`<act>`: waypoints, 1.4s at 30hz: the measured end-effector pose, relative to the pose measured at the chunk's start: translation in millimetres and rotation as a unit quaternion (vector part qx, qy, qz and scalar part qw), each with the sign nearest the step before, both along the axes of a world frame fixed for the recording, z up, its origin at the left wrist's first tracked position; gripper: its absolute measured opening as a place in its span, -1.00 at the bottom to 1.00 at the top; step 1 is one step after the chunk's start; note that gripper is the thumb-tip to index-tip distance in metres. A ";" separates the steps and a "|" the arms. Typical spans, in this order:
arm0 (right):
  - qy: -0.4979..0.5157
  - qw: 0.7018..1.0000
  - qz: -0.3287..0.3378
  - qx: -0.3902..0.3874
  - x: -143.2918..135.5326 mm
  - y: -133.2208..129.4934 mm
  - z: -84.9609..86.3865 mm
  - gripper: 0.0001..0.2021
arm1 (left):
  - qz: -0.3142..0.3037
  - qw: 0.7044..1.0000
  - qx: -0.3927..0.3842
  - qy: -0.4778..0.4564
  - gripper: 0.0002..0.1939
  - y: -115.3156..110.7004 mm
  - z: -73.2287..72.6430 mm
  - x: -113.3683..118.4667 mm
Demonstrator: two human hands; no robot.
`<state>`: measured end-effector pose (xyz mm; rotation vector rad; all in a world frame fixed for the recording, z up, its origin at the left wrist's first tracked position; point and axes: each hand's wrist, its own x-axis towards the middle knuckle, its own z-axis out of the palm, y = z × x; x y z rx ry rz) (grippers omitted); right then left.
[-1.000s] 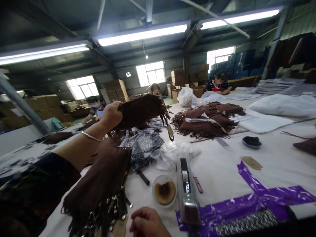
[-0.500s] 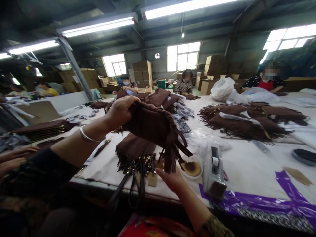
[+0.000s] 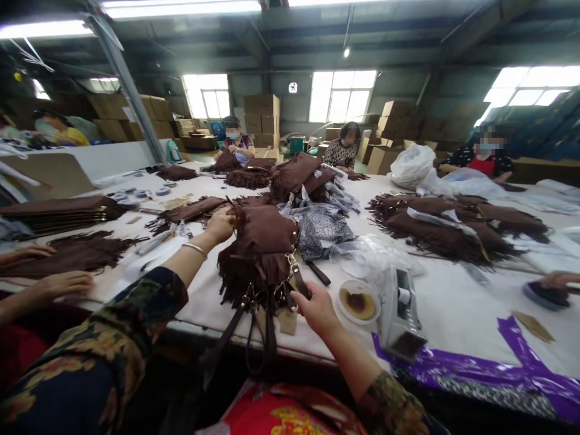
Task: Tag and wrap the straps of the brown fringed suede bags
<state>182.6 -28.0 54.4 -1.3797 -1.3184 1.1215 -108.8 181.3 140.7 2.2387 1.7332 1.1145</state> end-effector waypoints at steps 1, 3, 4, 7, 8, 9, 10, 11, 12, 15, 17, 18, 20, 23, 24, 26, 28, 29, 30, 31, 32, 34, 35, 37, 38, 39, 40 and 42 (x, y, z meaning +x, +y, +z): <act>0.029 0.999 0.014 -0.030 -4.9 -1.9 -6.5 -0.64 | 0.006 0.999 -0.031 0.015 -0.78 -8.1 -17.5 -11.2; 0.090 0.993 0.019 -0.072 -12.9 -7.5 -19.6 -0.63 | 0.019 0.998 -0.054 0.027 -0.73 -31.4 -40.7 -25.2; 0.115 0.990 0.015 -0.081 -15.6 -10.7 -24.7 -0.62 | 0.029 0.998 -0.042 0.023 -0.70 -46.1 -46.8 -26.8; 0.158 0.983 0.013 -0.094 -17.2 -20.6 -28.6 -0.59 | 0.044 0.998 0.017 -0.048 -0.69 -100.1 -53.7 -7.1; 0.160 0.982 0.015 -0.100 -16.3 -24.1 -25.8 -0.58 | 0.026 0.995 0.002 -0.095 -0.72 -120.2 -55.8 6.6; 0.159 0.981 0.018 -0.105 -15.0 -27.8 -21.5 -0.58 | -0.009 0.987 -0.046 -0.152 -0.75 -140.0 -59.1 22.9; 0.159 0.981 0.023 -0.108 -13.7 -31.7 -16.1 -0.58 | -0.057 0.967 -0.124 -0.217 -0.76 -158.7 -63.8 40.6; 0.161 0.980 0.029 -0.109 -12.7 -36.0 -10.5 -0.58 | -0.106 0.929 -0.218 -0.279 -0.72 -175.2 -69.9 59.0; 0.167 0.979 0.036 -0.109 -12.0 -40.5 -5.3 -0.58 | -0.143 0.873 -0.313 -0.347 -0.67 -188.7 -77.0 77.0; 0.173 0.976 0.060 -0.114 -12.4 -54.1 2.2 -0.58 | -0.214 0.678 -0.477 -0.517 -0.56 -209.0 -99.0 122.2; 0.151 0.977 0.072 -0.129 -13.2 -61.9 -2.2 -0.57 | -0.215 0.594 -0.490 -0.601 -0.59 -209.5 -110.2 142.2; 0.135 0.978 0.072 -0.140 -13.2 -65.2 -6.7 -0.57 | -0.205 0.570 -0.481 -0.634 -0.64 -208.1 -114.1 149.2; 0.098 0.979 0.065 -0.163 -11.6 -70.4 -17.3 -0.58 | -0.179 0.545 -0.464 -0.675 -0.73 -205.1 -119.3 157.9; 0.006 0.988 0.066 -0.139 -3.0 -73.3 -27.9 -0.63 | -0.166 0.540 -0.464 -0.682 -0.77 -203.4 -123.1 160.0; -0.035 0.991 0.065 -0.108 1.8 -72.4 -28.6 -0.64 | -0.167 0.544 -0.466 -0.678 -0.76 -203.5 -124.2 158.6; -0.103 0.992 0.051 -0.046 13.6 -66.9 -25.4 -0.64 | -0.171 0.550 -0.470 -0.669 -0.73 -203.5 -127.1 153.9; -0.137 0.990 0.022 -0.006 26.1 -56.4 -17.5 -0.67 | -0.169 0.550 -0.474 -0.667 -0.67 -203.5 -131.5 149.0; -0.151 0.988 0.009 0.011 31.4 -49.4 -12.2 -0.69 | -0.167 0.550 -0.473 -0.668 -0.64 -203.6 -134.2 147.2; -0.169 0.985 -0.001 0.034 35.2 -41.2 -5.9 -0.69 | -0.167 0.554 -0.471 -0.666 -0.61 -203.7 -137.0 146.2; -0.192 0.979 -0.007 0.062 37.1 -31.9 1.1 -0.69 | -0.168 0.560 -0.466 -0.664 -0.58 -204.0 -139.8 145.9; -0.218 0.971 -0.007 0.095 36.6 -21.6 8.9 -0.69 | -0.169 0.567 -0.461 -0.661 -0.56 -204.3 -142.4 146.3; -0.272 0.947 0.021 0.170 27.0 2.3 25.7 -0.64 | -0.169 0.582 -0.453 -0.653 -0.54 -204.9 -146.2 148.6; -0.297 0.931 0.042 0.209 17.9 15.7 34.2 -0.61 | -0.167 0.587 -0.451 -0.651 -0.54 -205.1 -147.3 150.0; -0.352 0.891 0.081 0.274 -7.6 43.9 49.4 -0.51 | -0.166 0.588 -0.452 -0.650 -0.54 -205.6 -147.9 152.0; -0.381 0.874 0.095 0.286 -22.5 58.2 55.1 -0.45 | -0.165 0.588 -0.451 -0.650 -0.55 -205.9 -147.6 152.5; -0.406 0.863 0.097 0.284 -37.9 72.2 59.1 -0.41 | -0.166 0.589 -0.451 -0.650 -0.56 -206.3 -147.0 152.6; -0.425 0.856 0.098 0.276 -52.7 85.9 61.1 -0.36 | -0.167 0.590 -0.450 -0.649 -0.56 -206.8 -146.2 152.4; -0.452 0.849 0.097 0.254 -77.8 111.2 58.5 -0.29 | -0.172 0.591 -0.448 -0.648 -0.58 -207.4 -144.7 151.4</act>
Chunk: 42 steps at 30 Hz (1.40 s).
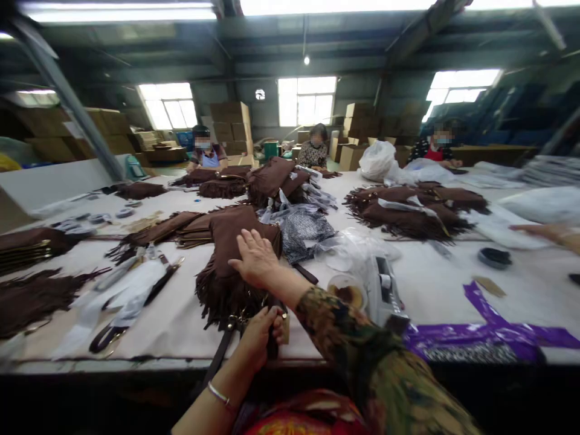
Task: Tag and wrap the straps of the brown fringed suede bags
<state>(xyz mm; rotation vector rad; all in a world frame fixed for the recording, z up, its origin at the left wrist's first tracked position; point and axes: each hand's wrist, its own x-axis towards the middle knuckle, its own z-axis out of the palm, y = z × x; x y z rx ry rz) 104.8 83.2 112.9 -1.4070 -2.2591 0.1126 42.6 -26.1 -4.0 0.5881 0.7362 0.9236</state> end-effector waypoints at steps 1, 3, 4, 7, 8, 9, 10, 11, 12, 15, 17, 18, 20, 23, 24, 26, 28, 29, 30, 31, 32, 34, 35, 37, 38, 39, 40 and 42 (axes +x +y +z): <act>-0.016 1.000 -0.003 -0.019 -9.2 11.3 -4.4 -0.29 | -0.002 1.000 0.002 -0.004 -0.59 0.1 0.6 -0.8; -0.059 0.996 -0.002 -0.071 -20.2 29.9 -17.0 -0.27 | -0.008 1.000 0.001 -0.023 -0.61 1.4 1.5 -3.3; -0.066 0.996 -0.004 -0.062 -22.2 36.6 -23.7 -0.25 | -0.012 0.999 -0.003 -0.035 -0.62 2.5 1.6 -4.9; -0.064 0.997 -0.006 -0.046 -18.4 45.3 -36.6 -0.24 | -0.032 0.996 -0.017 -0.078 -0.67 5.7 1.3 -11.4; -0.061 0.997 -0.007 -0.045 -15.4 44.7 -37.2 -0.24 | -0.039 0.995 -0.022 -0.094 -0.68 6.4 1.2 -13.5; -0.060 0.997 -0.008 -0.046 -12.5 42.4 -36.1 -0.25 | -0.043 0.993 -0.026 -0.108 -0.69 6.7 1.3 -15.3; -0.059 0.997 -0.011 -0.047 -9.9 38.4 -33.9 -0.26 | -0.043 0.992 -0.029 -0.117 -0.70 6.7 1.6 -16.6; -0.059 0.997 -0.012 -0.046 -8.0 32.3 -31.1 -0.28 | -0.042 0.991 -0.032 -0.122 -0.71 6.5 2.1 -17.4; -0.059 0.997 -0.009 -0.046 -6.6 23.8 -28.4 -0.30 | -0.040 0.991 -0.034 -0.124 -0.72 6.0 2.8 -17.6; -0.050 0.996 0.059 -0.041 -1.2 -17.3 -25.7 -0.44 | -0.026 0.992 -0.034 -0.118 -0.73 3.9 4.9 -16.6; -0.025 0.992 0.124 -0.026 10.1 -53.9 -28.4 -0.55 | 0.008 0.994 -0.022 -0.104 -0.73 2.7 5.5 -15.8; -0.009 0.990 0.138 -0.014 19.9 -72.4 -29.9 -0.61 | 0.028 0.995 -0.012 -0.094 -0.73 2.3 5.5 -15.6; 0.008 0.991 0.132 -0.001 49.1 -104.6 -30.7 -0.71 | 0.035 0.996 -0.002 -0.083 -0.71 1.9 5.2 -15.8; -0.007 1.000 0.027 -0.014 108.6 -130.9 -23.7 -0.73 | -0.014 0.996 -0.019 -0.087 -0.71 2.2 5.2 -16.6; -0.028 0.999 -0.032 -0.024 128.9 -133.7 -20.5 -0.73 | -0.024 0.996 -0.025 -0.087 -0.72 2.4 5.4 -16.7; -0.103 0.982 -0.145 -0.069 163.8 -133.8 -16.8 -0.72 | -0.023 0.996 -0.028 -0.083 -0.71 2.9 5.7 -16.4; -0.181 0.951 -0.217 -0.124 186.5 -131.2 -19.9 -0.67 | -0.024 0.996 -0.030 -0.081 -0.71 3.4 5.9 -15.5; -0.210 0.937 -0.234 -0.152 192.8 -130.1 -24.1 -0.61 | -0.025 0.996 -0.031 -0.082 -0.71 3.5 6.0 -15.1; -0.229 0.926 -0.242 -0.178 196.0 -129.3 -29.5 -0.55 | -0.024 0.996 -0.032 -0.082 -0.71 3.5 6.2 -14.8; -0.240 0.917 -0.245 -0.202 196.8 -128.8 -35.2 -0.49 | -0.024 0.996 -0.033 -0.082 -0.71 3.4 6.4 -14.7; -0.245 0.911 -0.245 -0.224 196.0 -128.3 -40.5 -0.46 | -0.023 0.996 -0.033 -0.081 -0.71 3.2 6.6 -14.7; -0.246 0.907 -0.243 -0.241 192.2 -126.0 -46.8 -0.43 | -0.024 0.996 -0.034 -0.080 -0.71 2.6 7.2 -15.3; -0.242 0.912 -0.240 -0.228 190.4 -123.4 -46.9 -0.43 | -0.024 0.996 -0.035 -0.081 -0.71 2.4 7.5 -15.7; -0.225 0.929 -0.235 -0.177 188.0 -114.0 -41.7 -0.50 | -0.025 0.995 -0.037 -0.086 -0.70 2.2 8.0 -16.4; -0.210 0.937 -0.235 -0.151 187.2 -106.7 -37.5 -0.55 | -0.025 0.995 -0.039 -0.088 -0.70 2.3 8.2 -16.7; -0.194 0.943 -0.238 -0.128 186.3 -97.7 -33.1 -0.59 | -0.025 0.995 -0.042 -0.089 -0.69 2.4 8.4 -16.9; -0.179 0.947 -0.243 -0.111 185.2 -87.0 -29.2 -0.63 | -0.024 0.995 -0.044 -0.089 -0.69 2.6 8.6 -17.0; -0.161 0.949 -0.256 -0.092 181.8 -61.4 -24.5 -0.63 | -0.024 0.994 -0.049 -0.090 -0.68 2.9 9.1 -17.4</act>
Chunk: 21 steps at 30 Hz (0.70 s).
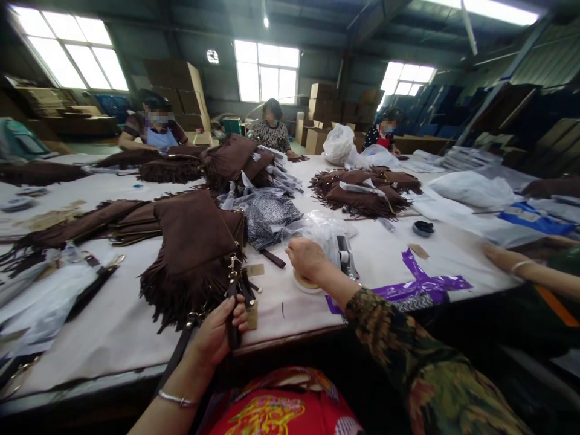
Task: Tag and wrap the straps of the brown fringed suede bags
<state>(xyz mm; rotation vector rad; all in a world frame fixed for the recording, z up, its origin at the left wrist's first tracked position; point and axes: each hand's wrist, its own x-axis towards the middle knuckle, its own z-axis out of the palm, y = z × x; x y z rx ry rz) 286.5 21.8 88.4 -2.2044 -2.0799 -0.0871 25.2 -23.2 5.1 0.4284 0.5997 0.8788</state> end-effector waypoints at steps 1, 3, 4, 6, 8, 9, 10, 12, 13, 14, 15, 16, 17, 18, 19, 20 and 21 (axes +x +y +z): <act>-0.001 1.000 -0.009 0.004 -2.2 14.2 0.5 -0.59 | 0.000 1.000 -0.002 -0.001 -0.68 0.1 0.2 -0.3; -0.010 1.000 -0.023 -0.004 -7.0 43.7 -1.6 -0.51 | -0.001 1.000 -0.006 -0.005 -0.68 0.1 0.2 -1.1; -0.020 0.999 -0.025 -0.010 -9.2 58.3 -3.7 -0.48 | -0.001 1.000 -0.006 -0.008 -0.68 0.1 -0.1 -1.5; -0.048 0.999 -0.013 -0.022 -12.7 86.3 -8.8 -0.51 | -0.003 1.000 -0.006 -0.010 -0.68 0.2 -1.1 -2.3; -0.074 0.997 0.005 -0.034 -14.8 111.3 -14.6 -0.61 | -0.004 1.000 -0.006 -0.010 -0.68 0.6 -3.1 -3.0; -0.083 0.996 0.011 -0.042 -15.5 122.4 -17.7 -0.66 | -0.006 1.000 -0.007 -0.010 -0.67 0.9 -4.3 -3.4; -0.088 0.995 0.014 -0.051 -16.2 132.3 -21.0 -0.69 | -0.007 1.000 -0.009 -0.011 -0.67 1.2 -5.6 -3.8; -0.096 0.993 0.014 -0.067 -17.5 148.5 -27.7 -0.71 | -0.010 1.000 -0.010 -0.016 -0.67 1.8 -8.3 -4.8; -0.101 0.992 0.013 -0.072 -18.4 154.7 -30.9 -0.71 | -0.012 1.000 -0.011 -0.019 -0.67 2.0 -9.5 -5.2; -0.104 0.992 0.013 -0.076 -19.5 159.9 -33.9 -0.70 | -0.013 1.000 -0.013 -0.022 -0.67 2.2 -10.4 -5.7; -0.107 0.991 0.012 -0.078 -20.6 163.9 -36.5 -0.69 | -0.014 1.000 -0.015 -0.024 -0.67 2.4 -11.2 -5.9; -0.110 0.991 0.012 -0.078 -21.8 167.1 -38.6 -0.69 | -0.015 0.999 -0.018 -0.024 -0.66 2.6 -11.7 -6.1; -0.111 0.991 0.012 -0.077 -22.8 169.6 -40.2 -0.69 | -0.015 0.999 -0.021 -0.023 -0.66 2.9 -11.9 -6.0; -0.113 0.991 0.012 -0.075 -23.7 171.4 -41.4 -0.69 | -0.016 0.999 -0.022 -0.022 -0.66 3.2 -12.0 -5.9; -0.113 0.991 0.011 -0.074 -24.3 172.8 -42.3 -0.69 | -0.016 0.999 -0.022 -0.021 -0.65 3.4 -11.9 -5.6; -0.114 0.991 0.009 -0.073 -24.6 173.8 -43.0 -0.69 | -0.016 0.999 -0.022 -0.020 -0.65 3.7 -11.7 -5.3; -0.113 0.991 0.008 -0.074 -24.6 174.7 -43.5 -0.68 | -0.016 0.999 -0.020 -0.020 -0.65 3.8 -11.5 -5.1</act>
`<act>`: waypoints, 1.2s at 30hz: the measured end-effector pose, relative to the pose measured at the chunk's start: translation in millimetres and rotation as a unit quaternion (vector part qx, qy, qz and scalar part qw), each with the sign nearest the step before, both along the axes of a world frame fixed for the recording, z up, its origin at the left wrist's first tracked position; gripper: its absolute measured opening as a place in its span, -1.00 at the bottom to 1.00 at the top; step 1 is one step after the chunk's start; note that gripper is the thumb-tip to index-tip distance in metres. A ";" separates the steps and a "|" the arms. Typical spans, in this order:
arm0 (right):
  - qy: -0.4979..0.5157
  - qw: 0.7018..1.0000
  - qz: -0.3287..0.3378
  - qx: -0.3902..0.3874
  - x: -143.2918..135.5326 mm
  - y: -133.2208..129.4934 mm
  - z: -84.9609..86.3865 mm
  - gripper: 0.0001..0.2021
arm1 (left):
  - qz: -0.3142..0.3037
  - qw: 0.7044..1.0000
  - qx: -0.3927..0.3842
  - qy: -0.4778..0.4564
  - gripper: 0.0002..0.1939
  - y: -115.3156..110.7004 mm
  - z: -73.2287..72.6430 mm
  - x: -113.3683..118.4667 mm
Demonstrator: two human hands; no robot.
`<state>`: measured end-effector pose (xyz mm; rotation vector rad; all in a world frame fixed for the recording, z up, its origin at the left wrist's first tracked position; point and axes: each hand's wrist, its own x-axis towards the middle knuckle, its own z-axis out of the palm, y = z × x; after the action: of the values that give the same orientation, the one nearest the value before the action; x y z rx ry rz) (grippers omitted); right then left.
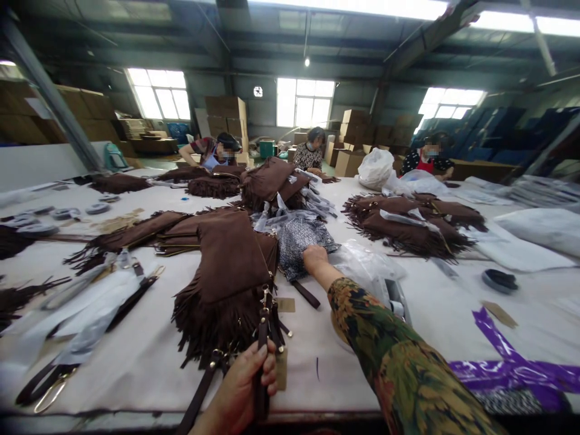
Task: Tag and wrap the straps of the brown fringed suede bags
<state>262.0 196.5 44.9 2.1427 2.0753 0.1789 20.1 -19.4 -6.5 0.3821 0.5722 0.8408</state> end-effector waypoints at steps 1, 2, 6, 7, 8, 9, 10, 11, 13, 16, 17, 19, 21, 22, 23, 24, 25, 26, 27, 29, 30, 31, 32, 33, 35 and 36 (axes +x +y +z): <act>0.001 1.000 -0.002 -0.001 0.2 0.7 -0.5 -0.68 | 0.000 1.000 0.002 0.000 -0.65 0.0 0.1 0.2; 0.001 1.000 -0.005 -0.002 0.6 1.3 -1.0 -0.68 | 0.000 1.000 0.004 -0.001 -0.65 -0.2 0.1 0.3; 0.006 1.000 -0.019 -0.005 2.5 3.0 -3.0 -0.69 | 0.001 1.000 0.006 0.001 -0.66 -1.3 -1.3 0.1; 0.008 1.000 -0.022 -0.005 2.7 3.1 -3.1 -0.70 | 0.001 1.000 0.005 0.002 -0.66 -1.3 -1.8 0.0; 0.011 1.000 -0.026 -0.003 2.8 3.0 -2.7 -0.70 | 0.001 1.000 0.004 0.004 -0.66 -1.2 -2.2 -0.1; 0.014 0.999 -0.030 0.000 2.8 2.6 -1.6 -0.70 | 0.001 1.000 0.004 0.004 -0.66 -1.0 -2.6 -0.1; 0.018 0.999 -0.034 0.005 2.8 1.9 0.3 -0.70 | 0.002 1.000 0.005 0.003 -0.66 -0.8 -3.0 -0.2; 0.022 0.999 -0.037 0.011 3.0 0.9 3.2 -0.70 | 0.003 1.000 0.007 0.002 -0.67 -0.7 -3.2 -0.2; 0.032 0.998 -0.041 0.026 3.8 -2.3 12.4 -0.70 | 0.003 1.000 0.013 -0.004 -0.67 -0.8 -3.5 -0.3; 0.047 0.996 -0.041 0.060 6.4 -12.7 33.3 -0.71 | 0.001 1.000 0.018 -0.009 -0.68 -1.6 -2.8 -0.4; 0.047 0.995 -0.044 0.072 7.2 -18.9 41.1 -0.70 | 0.001 1.000 0.019 -0.009 -0.68 -1.8 -2.2 -0.4; 0.074 0.991 -0.049 0.105 7.1 -37.8 54.6 -0.68 | 0.003 1.000 0.018 -0.003 -0.68 -1.7 -0.2 -0.6; 0.200 0.971 -0.032 0.130 2.8 -66.6 62.1 -0.69 | 0.003 1.000 0.018 0.007 -0.68 -1.2 3.0 -0.7; 0.305 0.944 -0.021 0.127 -1.2 -84.5 62.7 -0.70 | 0.005 1.000 0.018 0.009 -0.67 -0.8 5.0 -0.9; 0.426 0.898 -0.010 0.112 -6.5 -104.1 61.2 -0.70 | 0.007 1.000 0.017 0.009 -0.66 -0.3 7.2 -1.0; 0.540 0.838 -0.006 0.082 -12.7 -124.4 57.8 -0.70 | 0.008 1.000 0.015 0.005 -0.65 0.2 9.8 -1.2; 0.629 0.776 -0.010 0.045 -19.6 -144.5 53.2 -0.68 | 0.011 1.000 0.015 -0.003 -0.63 0.8 12.6 -1.5; 0.693 0.720 -0.020 0.011 -26.5 -163.5 47.9 -0.67 | 0.016 1.000 0.016 -0.012 -0.62 1.4 15.6 -1.8; 0.737 0.675 -0.035 -0.017 -33.0 -180.5 42.4 -0.65 | 0.024 0.999 0.018 -0.019 -0.61 2.0 18.7 -2.2; 0.783 0.616 -0.069 -0.059 -43.2 -206.6 33.2 -0.62 | 0.046 0.998 0.032 -0.019 -0.59 3.2 25.5 -3.2; 0.792 0.601 -0.083 -0.068 -46.4 -215.4 30.0 -0.61 | 0.058 0.997 0.042 -0.011 -0.58 3.6 29.1 -3.8; 0.795 0.596 -0.091 -0.069 -48.2 -221.6 27.8 -0.61 | 0.068 0.996 0.050 0.002 -0.57 3.8 32.7 -4.4; 0.790 0.602 -0.092 -0.067 -49.0 -225.6 26.7 -0.61 | 0.074 0.995 0.058 0.018 -0.56 3.9 36.4 -4.9; 0.777 0.620 -0.088 -0.061 -49.2 -227.9 26.4 -0.61 | 0.076 0.994 0.065 0.034 -0.56 3.8 39.9 -5.3; 0.733 0.675 -0.068 -0.052 -49.6 -228.6 27.3 -0.62 | 0.071 0.992 0.080 0.060 -0.54 2.9 45.8 -4.8; 0.709 0.701 -0.056 -0.051 -50.8 -227.6 27.8 -0.61 | 0.060 0.992 0.089 0.072 -0.53 2.1 47.6 -3.7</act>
<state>211.1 -31.1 72.7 2.4964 2.1678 -2.1793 16.3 -17.3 41.2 0.5801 0.6613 0.9892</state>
